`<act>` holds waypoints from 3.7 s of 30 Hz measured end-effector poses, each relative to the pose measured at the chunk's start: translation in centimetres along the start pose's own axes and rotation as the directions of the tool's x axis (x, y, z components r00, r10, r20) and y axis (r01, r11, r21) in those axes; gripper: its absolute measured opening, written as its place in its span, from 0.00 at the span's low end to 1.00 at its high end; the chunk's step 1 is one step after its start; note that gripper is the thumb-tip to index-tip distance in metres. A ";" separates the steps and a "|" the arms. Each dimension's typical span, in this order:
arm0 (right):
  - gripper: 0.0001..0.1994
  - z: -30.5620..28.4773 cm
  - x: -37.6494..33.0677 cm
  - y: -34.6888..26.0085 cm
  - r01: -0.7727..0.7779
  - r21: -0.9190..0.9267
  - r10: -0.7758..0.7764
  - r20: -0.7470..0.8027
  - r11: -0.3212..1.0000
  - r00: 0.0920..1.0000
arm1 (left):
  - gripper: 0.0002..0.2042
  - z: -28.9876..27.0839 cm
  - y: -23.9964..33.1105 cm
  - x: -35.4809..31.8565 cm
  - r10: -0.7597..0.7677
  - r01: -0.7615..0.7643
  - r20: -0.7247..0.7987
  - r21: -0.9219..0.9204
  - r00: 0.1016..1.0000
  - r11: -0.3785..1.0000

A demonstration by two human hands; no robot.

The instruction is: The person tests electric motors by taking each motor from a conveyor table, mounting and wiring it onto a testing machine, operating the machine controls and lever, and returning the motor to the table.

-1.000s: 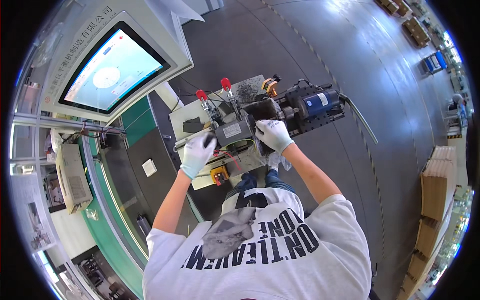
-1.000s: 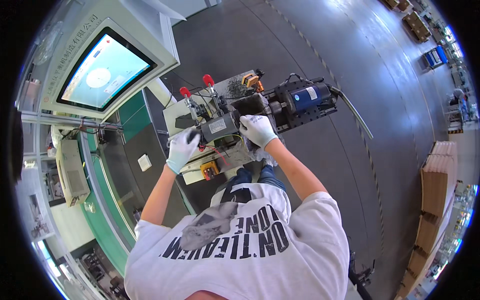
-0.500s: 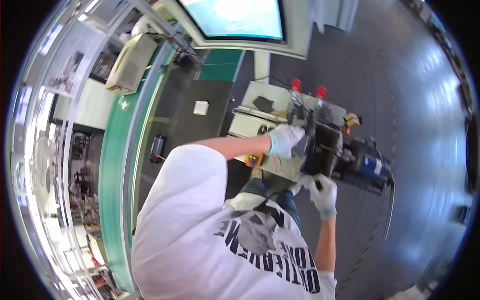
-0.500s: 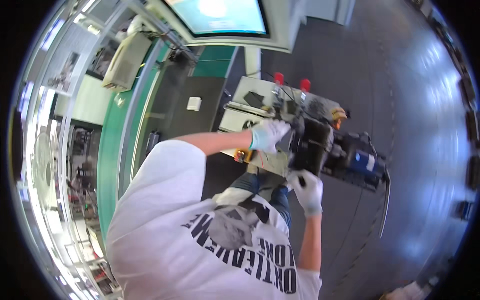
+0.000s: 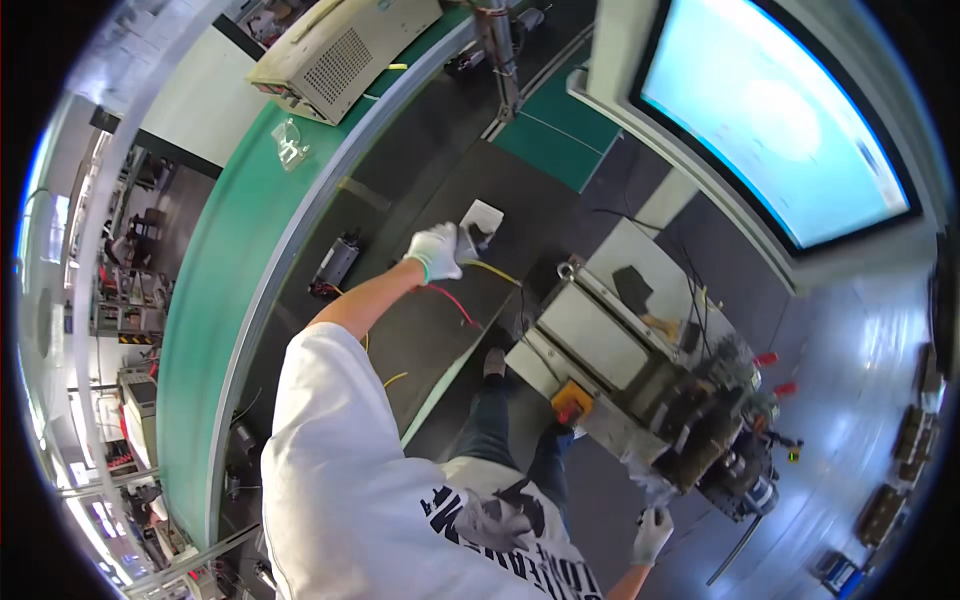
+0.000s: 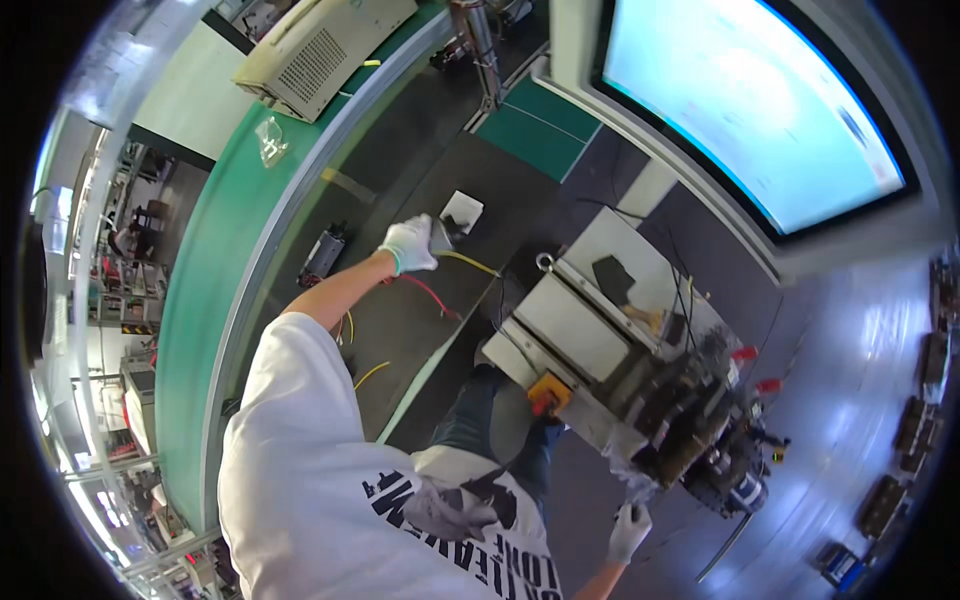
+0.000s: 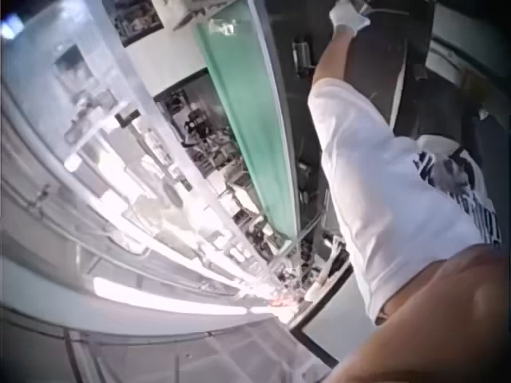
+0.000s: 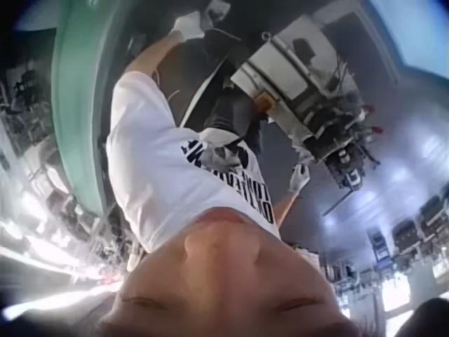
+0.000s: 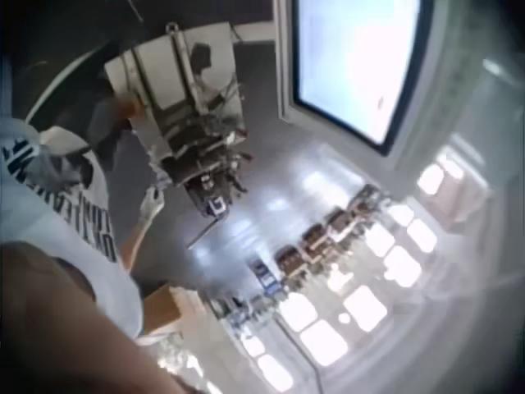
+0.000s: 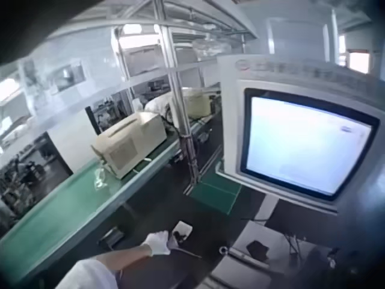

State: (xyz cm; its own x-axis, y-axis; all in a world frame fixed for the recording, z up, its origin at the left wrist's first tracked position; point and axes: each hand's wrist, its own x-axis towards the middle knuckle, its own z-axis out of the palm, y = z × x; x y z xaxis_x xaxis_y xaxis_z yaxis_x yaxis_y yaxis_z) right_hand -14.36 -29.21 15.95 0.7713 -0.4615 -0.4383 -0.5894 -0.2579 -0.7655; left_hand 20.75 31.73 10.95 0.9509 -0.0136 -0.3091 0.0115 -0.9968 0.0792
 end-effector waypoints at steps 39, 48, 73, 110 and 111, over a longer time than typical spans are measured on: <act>0.09 54.8 -5.9 -14.9 0.603 0.027 -0.091 0.993 0.798 0.077 | 0.39 18.6 -10.8 -29.7 -0.319 0.297 -0.056 -0.243 0.946 0.923; 0.15 60.5 -4.4 -15.8 0.925 0.030 0.092 0.993 0.380 -0.070 | 0.41 18.9 -8.3 -28.7 -0.171 0.156 -0.210 -0.085 0.963 0.984; 0.29 61.1 -5.4 -11.0 0.537 -0.361 0.181 0.916 0.762 0.359 | 0.38 19.2 -19.4 -34.7 -0.179 0.191 0.069 -0.388 0.981 0.902; 0.17 1.4 11.2 -8.9 0.301 -0.203 -0.359 -0.388 0.932 0.849 | 0.34 1.2 36.4 -5.9 0.800 -0.871 -0.345 -0.170 0.490 0.461; 0.16 2.4 9.5 -11.0 0.286 -0.114 -0.308 -0.381 0.951 0.872 | 0.34 1.1 36.0 -5.9 0.802 -0.872 -0.343 -0.169 0.489 0.459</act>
State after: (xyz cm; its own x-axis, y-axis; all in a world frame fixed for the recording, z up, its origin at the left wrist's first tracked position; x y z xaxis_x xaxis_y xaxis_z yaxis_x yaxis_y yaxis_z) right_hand -0.01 -28.75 19.07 0.7624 -0.6463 0.0326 -0.3676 -0.4739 -0.8002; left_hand 15.19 -4.15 14.64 0.5800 -0.7791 0.2380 -0.7721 -0.4325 0.4657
